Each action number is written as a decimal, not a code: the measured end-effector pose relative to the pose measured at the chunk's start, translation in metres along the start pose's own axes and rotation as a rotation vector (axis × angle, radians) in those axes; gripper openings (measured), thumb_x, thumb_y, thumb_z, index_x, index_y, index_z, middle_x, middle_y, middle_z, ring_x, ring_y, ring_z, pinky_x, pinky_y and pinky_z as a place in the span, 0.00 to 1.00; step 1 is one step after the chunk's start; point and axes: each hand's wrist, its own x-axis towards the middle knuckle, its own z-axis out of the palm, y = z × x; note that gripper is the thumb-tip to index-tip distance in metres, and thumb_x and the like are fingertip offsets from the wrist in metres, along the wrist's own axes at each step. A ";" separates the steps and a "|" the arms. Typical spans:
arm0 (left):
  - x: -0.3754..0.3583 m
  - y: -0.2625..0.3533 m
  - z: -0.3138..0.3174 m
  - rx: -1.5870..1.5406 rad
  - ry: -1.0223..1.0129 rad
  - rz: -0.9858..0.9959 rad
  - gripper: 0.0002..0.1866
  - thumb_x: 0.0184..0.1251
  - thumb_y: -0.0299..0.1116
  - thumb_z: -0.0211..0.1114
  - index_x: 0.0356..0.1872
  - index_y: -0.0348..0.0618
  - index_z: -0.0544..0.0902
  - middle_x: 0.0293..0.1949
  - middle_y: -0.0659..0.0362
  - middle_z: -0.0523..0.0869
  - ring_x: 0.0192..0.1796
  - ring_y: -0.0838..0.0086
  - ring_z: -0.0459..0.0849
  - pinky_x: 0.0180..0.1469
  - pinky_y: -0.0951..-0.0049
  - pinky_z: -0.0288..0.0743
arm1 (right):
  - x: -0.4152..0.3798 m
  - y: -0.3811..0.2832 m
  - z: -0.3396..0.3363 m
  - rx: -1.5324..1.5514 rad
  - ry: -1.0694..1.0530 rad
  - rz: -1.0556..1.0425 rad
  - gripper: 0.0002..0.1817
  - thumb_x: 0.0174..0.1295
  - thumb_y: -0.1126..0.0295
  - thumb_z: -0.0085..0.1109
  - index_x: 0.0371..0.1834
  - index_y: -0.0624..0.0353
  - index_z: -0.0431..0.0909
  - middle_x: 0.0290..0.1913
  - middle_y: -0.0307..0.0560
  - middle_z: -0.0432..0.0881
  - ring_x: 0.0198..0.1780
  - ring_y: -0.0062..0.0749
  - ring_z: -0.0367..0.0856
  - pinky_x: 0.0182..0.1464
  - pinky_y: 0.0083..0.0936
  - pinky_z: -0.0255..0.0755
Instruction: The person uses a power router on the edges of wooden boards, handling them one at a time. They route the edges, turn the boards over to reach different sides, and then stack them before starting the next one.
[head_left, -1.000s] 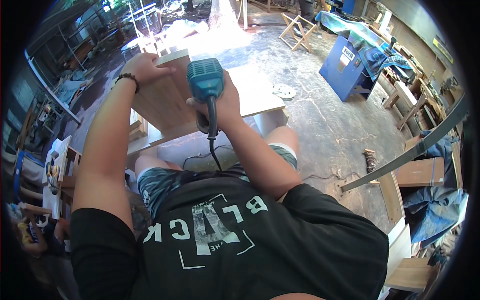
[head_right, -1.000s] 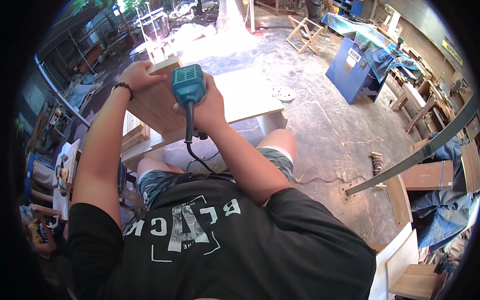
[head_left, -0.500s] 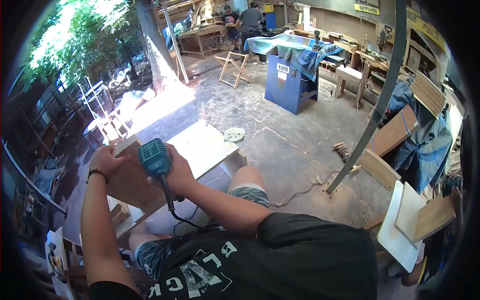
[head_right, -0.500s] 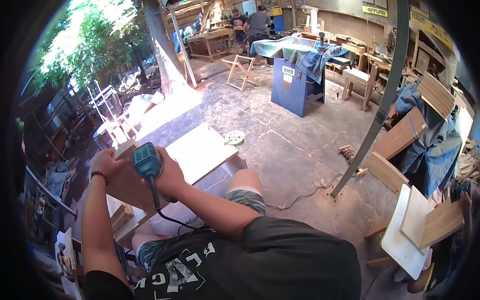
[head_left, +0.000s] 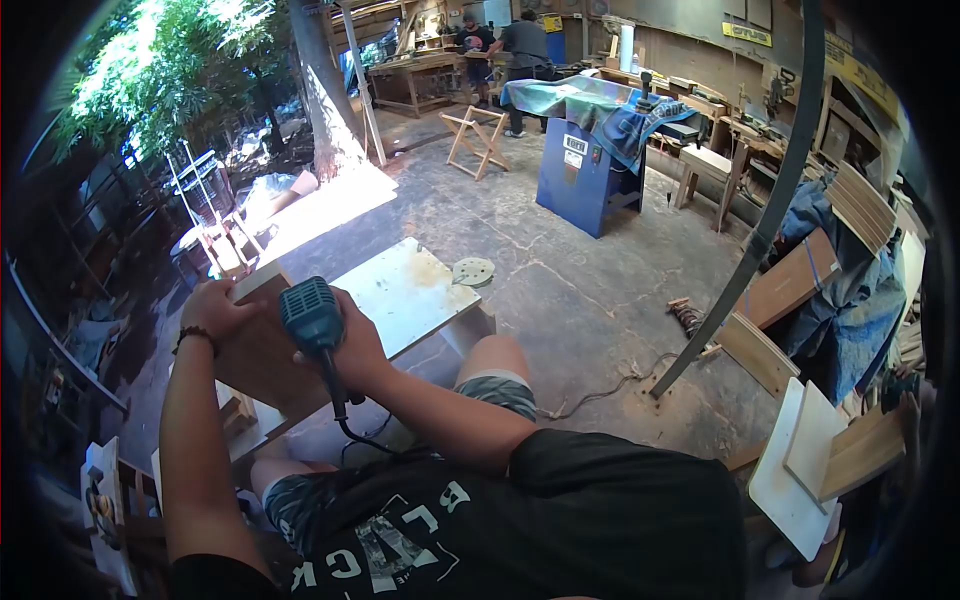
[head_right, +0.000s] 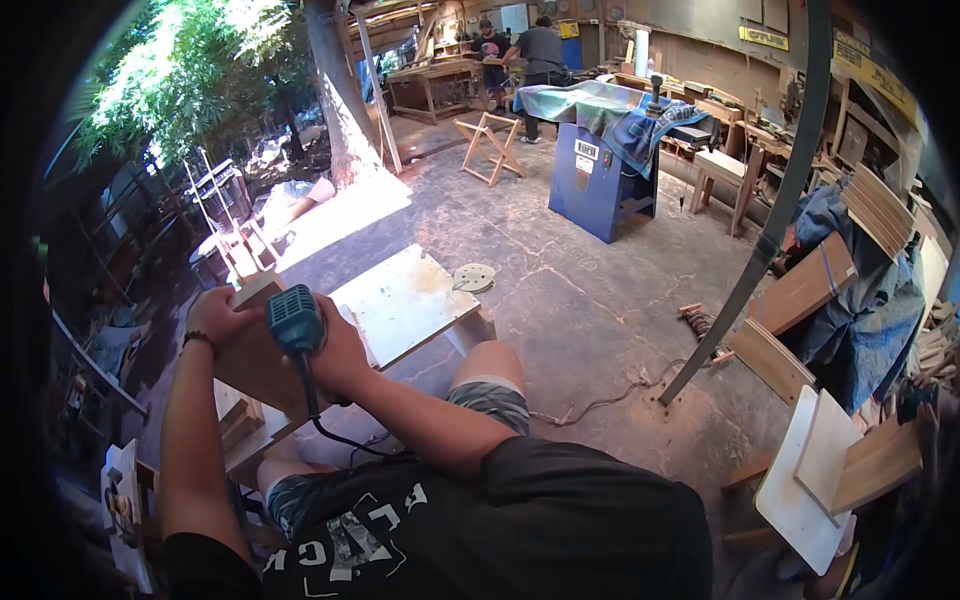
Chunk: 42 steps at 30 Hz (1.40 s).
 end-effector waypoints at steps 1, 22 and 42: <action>-0.001 -0.001 0.002 -0.019 0.029 0.018 0.31 0.46 0.62 0.80 0.31 0.39 0.87 0.34 0.43 0.90 0.40 0.49 0.90 0.46 0.53 0.81 | 0.000 -0.001 -0.001 -0.006 -0.006 -0.002 0.50 0.43 0.61 0.87 0.72 0.52 0.68 0.58 0.55 0.86 0.61 0.51 0.87 0.62 0.40 0.79; 0.058 -0.027 0.027 -0.724 -0.247 0.683 0.22 0.73 0.49 0.70 0.59 0.46 0.90 0.71 0.45 0.80 0.72 0.56 0.78 0.72 0.57 0.73 | 0.059 0.011 0.013 -0.244 -0.233 0.154 0.41 0.41 0.64 0.85 0.61 0.61 0.75 0.51 0.49 0.85 0.52 0.38 0.86 0.58 0.36 0.79; 0.127 -0.066 0.032 -1.091 -0.524 0.748 0.44 0.73 0.69 0.62 0.65 0.30 0.83 0.68 0.46 0.83 0.70 0.63 0.80 0.74 0.61 0.70 | 0.125 0.013 0.072 -0.288 -0.125 0.113 0.46 0.43 0.61 0.87 0.66 0.60 0.71 0.56 0.50 0.84 0.57 0.40 0.85 0.62 0.37 0.78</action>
